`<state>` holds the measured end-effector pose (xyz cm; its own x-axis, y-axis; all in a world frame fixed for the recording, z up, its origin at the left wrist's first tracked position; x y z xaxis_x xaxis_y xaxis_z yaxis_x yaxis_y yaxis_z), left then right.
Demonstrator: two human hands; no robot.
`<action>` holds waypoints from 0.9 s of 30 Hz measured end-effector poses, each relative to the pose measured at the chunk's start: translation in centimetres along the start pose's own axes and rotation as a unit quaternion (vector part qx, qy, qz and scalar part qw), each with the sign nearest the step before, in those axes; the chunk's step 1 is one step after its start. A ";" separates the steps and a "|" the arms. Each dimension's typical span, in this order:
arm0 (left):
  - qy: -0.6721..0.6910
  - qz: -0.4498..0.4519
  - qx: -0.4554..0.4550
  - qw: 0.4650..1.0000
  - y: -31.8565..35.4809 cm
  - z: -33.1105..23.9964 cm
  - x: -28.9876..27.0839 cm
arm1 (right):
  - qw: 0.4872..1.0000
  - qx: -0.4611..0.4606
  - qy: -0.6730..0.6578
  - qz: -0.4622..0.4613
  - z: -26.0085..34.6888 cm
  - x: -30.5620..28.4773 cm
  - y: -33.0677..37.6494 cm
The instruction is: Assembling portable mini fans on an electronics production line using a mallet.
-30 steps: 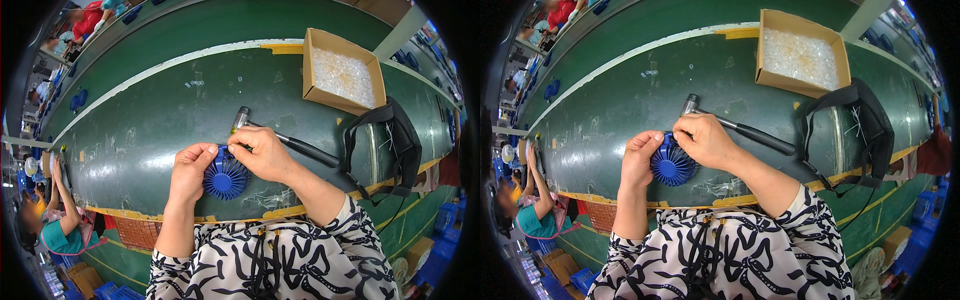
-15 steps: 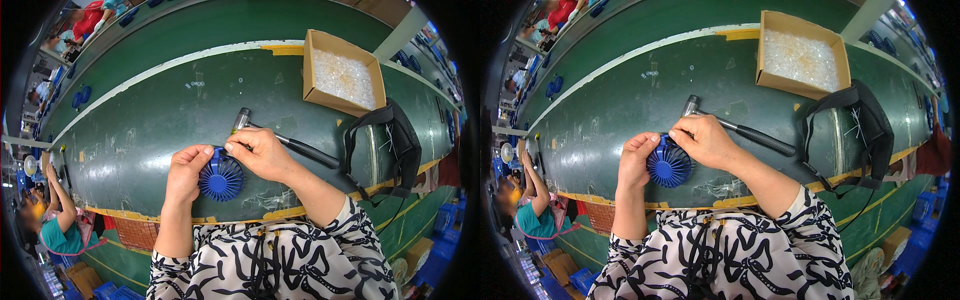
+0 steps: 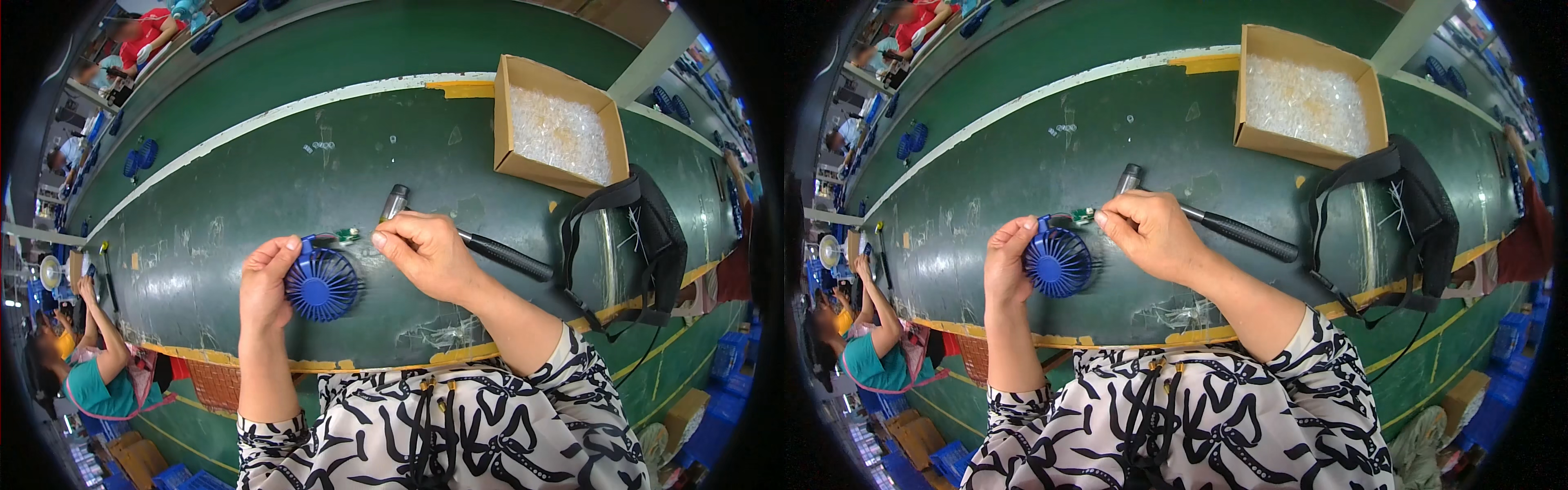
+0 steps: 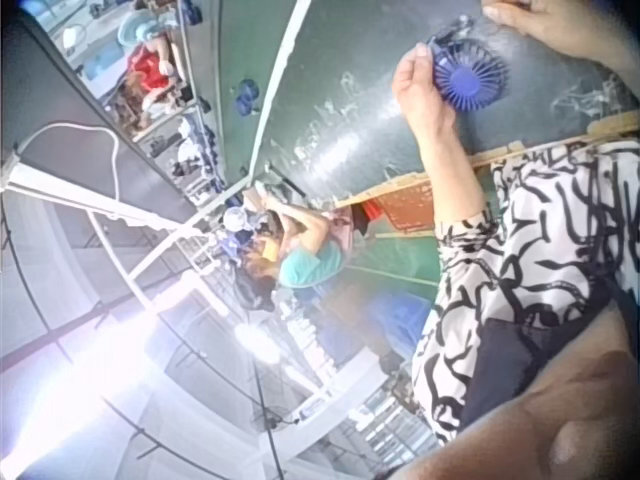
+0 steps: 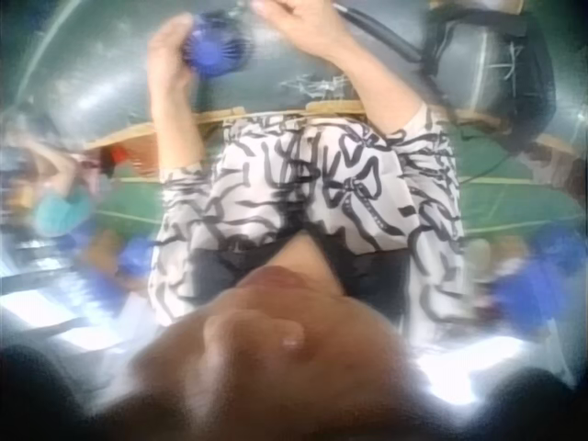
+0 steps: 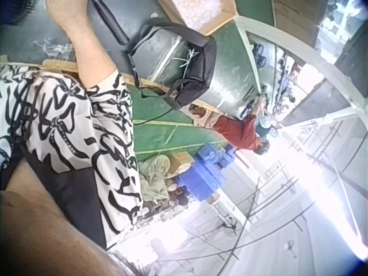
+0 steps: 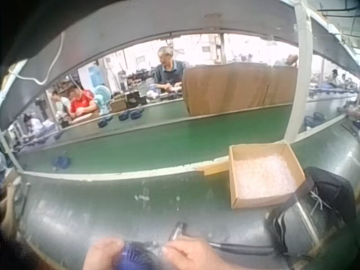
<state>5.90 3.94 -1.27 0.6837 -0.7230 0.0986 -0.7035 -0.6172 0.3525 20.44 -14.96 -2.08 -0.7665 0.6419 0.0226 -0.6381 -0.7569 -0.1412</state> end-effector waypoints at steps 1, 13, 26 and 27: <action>-0.011 0.001 -0.006 1.000 -0.1 -0.3 -0.5 | 1.000 -0.010 0.003 0.007 -0.2 0.0 0.0; -0.082 -0.080 0.128 0.985 -4.0 -3.7 -5.4 | 0.992 -0.094 0.076 0.038 -1.3 0.5 0.1; -0.555 -0.162 0.423 0.697 -7.2 -4.3 2.4 | 0.991 -0.092 0.082 0.041 -1.8 0.3 0.1; -0.583 -0.178 0.415 0.675 -7.1 -4.0 2.4 | 0.992 -0.086 0.079 0.046 -1.6 0.3 0.1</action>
<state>13.31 7.88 0.13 0.5620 0.0632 -0.8248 -0.7315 -0.4274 -0.5312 20.22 -14.64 -3.68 -0.7912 0.5924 -0.1520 -0.5334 -0.7899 -0.3026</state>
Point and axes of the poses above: each hand's wrist, its own y-axis away from the middle knuckle, its own x-axis out of the palm, z = x × y, the point moved 1 cm from there along -y, towards the middle knuckle, and after that the axes turned 8 degrees about -y, right-handed, at the moved point
